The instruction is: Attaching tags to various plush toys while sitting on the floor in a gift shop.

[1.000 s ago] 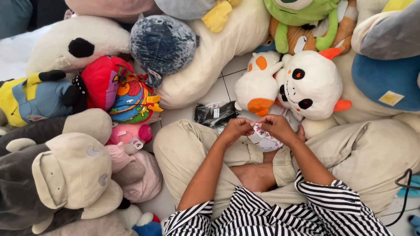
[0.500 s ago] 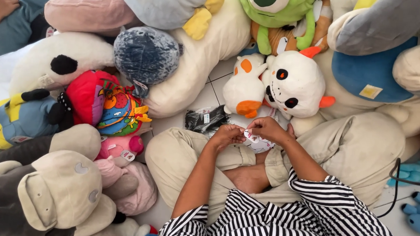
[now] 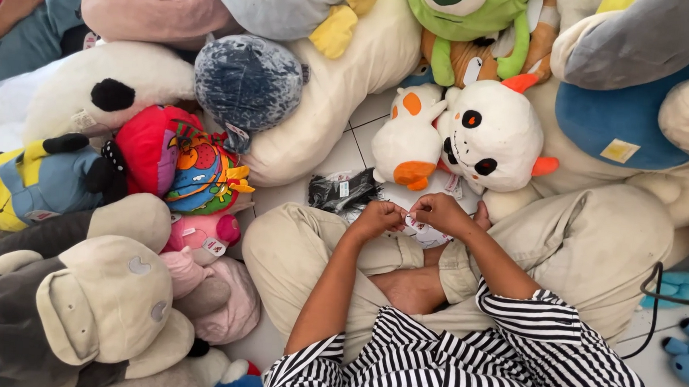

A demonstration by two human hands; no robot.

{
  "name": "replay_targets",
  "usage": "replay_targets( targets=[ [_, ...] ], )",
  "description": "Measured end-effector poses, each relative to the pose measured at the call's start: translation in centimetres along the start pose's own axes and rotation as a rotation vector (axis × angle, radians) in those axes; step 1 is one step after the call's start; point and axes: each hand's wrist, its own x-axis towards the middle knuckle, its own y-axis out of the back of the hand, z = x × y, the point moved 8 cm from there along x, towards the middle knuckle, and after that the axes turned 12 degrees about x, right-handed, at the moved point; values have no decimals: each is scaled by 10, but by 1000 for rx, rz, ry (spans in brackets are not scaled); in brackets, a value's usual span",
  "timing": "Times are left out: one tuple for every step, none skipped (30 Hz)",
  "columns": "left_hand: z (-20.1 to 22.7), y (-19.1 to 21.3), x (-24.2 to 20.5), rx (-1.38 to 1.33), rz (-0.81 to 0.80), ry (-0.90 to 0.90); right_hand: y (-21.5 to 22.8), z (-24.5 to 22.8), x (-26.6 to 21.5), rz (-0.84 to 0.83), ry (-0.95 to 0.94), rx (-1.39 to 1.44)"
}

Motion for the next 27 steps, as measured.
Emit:
replay_targets(
  targets=[
    [0, 1, 2, -2, -2, 2, 1, -5, -2, 0, -3, 0],
    [-1, 1, 2, -25, -2, -1, 2, -9, -5, 6, -1, 60],
    [-2, 1, 3, -48, -2, -3, 3, -13, -8, 11, 0, 120],
    [-2, 2, 2, -51, 0, 0, 3, -13, -8, 7, -2, 120],
    [-1, 1, 1, -68, -6, -1, 3, -13, -8, 3, -2, 162],
    [0, 0, 1, -84, -12, -3, 3, -12, -8, -1, -3, 205],
    [1, -1, -1, -87, -11, 0, 2, -12, -10, -4, -6, 205],
    [5, -1, -2, -90, -4, -11, 2, -14, -10, -9, -8, 290],
    [9, 0, -3, -93, 3, -21, 2, -15, -11, -14, -10, 375],
    [11, 1, -3, -93, 2, -21, 2, -13, -8, -14, -10, 375],
    [15, 2, -3, -31, 19, -47, 2, -10, -6, -14, -17, 410],
    [18, 3, -4, 30, 34, -70, 0, -5, -6, -14, -28, 447],
    [17, 0, -6, 30, 33, -67, -2, -3, -8, -14, -31, 449],
    [19, 2, -5, 83, 50, -73, -1, -2, -7, -10, -41, 455],
    [21, 3, -4, 137, 66, -80, -1, -1, -6, -6, -51, 460],
    [13, 3, 0, 139, 68, -81, -2, 0, -6, -6, -48, 461],
    [6, 5, 5, 201, 100, -74, -3, 2, -5, -2, -60, 457],
    [-2, 7, 10, 264, 131, -67, -3, 4, -5, 5, -72, 455],
    [-1, 7, 12, 266, 130, -69, -2, 1, -5, 7, -69, 455],
    [-4, 5, 12, 241, 139, -62, -2, 1, -6, -3, -83, 490],
    [-7, 4, 12, 217, 149, -54, -3, 1, -8, -13, -98, 524],
    [-13, 5, 18, 215, 150, -53, -2, 2, -6, -15, -99, 523],
    [-19, 6, 23, 196, 152, -46, -2, 3, -5, -21, -110, 554],
    [-27, 6, 27, 175, 153, -37, -3, 6, -5, -29, -125, 586],
    [-32, 5, 31, 172, 154, -33, -3, 10, -2, -32, -129, 585],
    [-38, 3, 34, 119, 157, -28, -4, 13, 0, -40, -109, 582],
    [-44, 2, 38, 67, 159, -23, -5, 16, 2, -48, -89, 578]
  ],
)
